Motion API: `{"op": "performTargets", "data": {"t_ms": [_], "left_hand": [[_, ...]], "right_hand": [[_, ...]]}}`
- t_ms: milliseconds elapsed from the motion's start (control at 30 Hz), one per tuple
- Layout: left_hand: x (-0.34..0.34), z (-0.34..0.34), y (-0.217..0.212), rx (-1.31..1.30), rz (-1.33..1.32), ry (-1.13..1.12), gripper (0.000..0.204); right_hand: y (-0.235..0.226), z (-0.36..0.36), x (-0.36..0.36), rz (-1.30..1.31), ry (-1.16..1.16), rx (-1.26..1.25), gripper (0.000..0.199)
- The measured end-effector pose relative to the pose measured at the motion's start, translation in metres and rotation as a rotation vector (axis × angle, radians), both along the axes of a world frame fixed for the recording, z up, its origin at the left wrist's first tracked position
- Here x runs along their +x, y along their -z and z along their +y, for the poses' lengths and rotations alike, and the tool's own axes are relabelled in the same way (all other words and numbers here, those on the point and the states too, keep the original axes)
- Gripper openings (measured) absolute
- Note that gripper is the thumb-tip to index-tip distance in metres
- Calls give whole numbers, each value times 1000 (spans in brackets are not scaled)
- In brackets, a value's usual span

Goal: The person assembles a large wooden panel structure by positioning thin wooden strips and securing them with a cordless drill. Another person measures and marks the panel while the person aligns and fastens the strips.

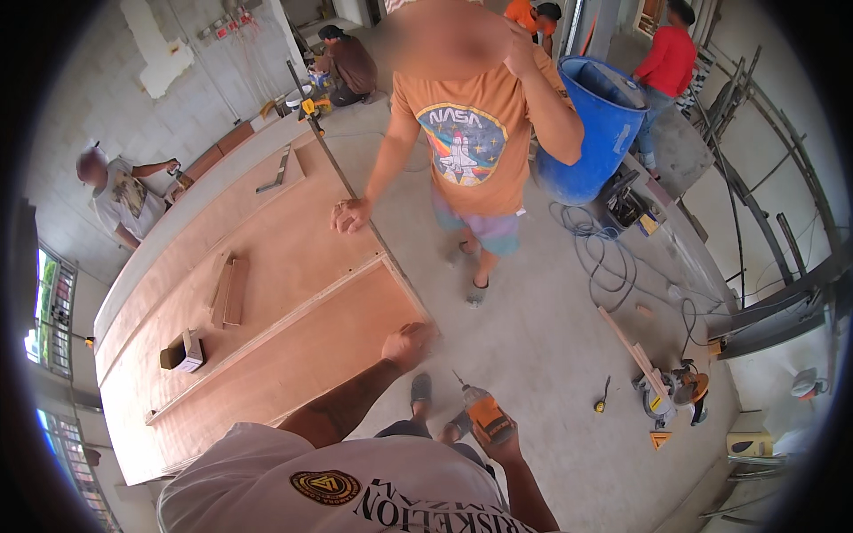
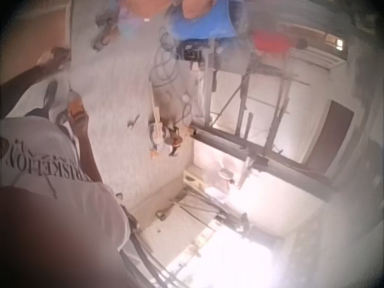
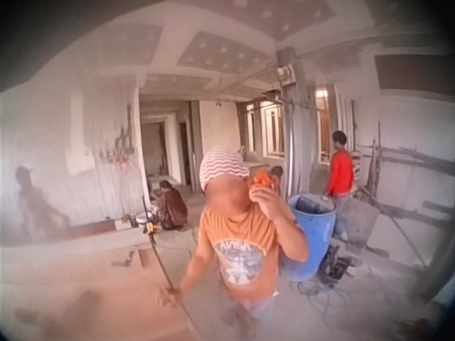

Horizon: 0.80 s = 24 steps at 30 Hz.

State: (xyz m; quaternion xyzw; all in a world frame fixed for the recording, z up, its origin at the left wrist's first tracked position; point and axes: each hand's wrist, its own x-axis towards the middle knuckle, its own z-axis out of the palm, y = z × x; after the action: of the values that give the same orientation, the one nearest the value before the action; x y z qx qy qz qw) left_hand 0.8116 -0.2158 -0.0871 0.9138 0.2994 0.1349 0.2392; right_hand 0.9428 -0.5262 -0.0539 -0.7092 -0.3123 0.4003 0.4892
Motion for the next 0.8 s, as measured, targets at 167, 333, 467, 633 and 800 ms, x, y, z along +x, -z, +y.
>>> {"op": "performTargets", "data": {"t_ms": [167,333,467,633,800], "left_hand": [[0,-2,-12,-52,30,0,33],[10,-6,-38,-152,157,-49,53],[7,-4,-19,-119,163,-60,58],[11,-4,-6,-78,82,-72,50],[13,-5,-6,-85,100,-86,46]], "right_hand": [[-6,3,-1,96,-12,68,35],[0,-1,0,114,-13,58,36],[3,-1,-2,152,-20,85,36],[26,-7,0,118,-39,76,33],[21,-5,2,156,-32,83,38]]}}
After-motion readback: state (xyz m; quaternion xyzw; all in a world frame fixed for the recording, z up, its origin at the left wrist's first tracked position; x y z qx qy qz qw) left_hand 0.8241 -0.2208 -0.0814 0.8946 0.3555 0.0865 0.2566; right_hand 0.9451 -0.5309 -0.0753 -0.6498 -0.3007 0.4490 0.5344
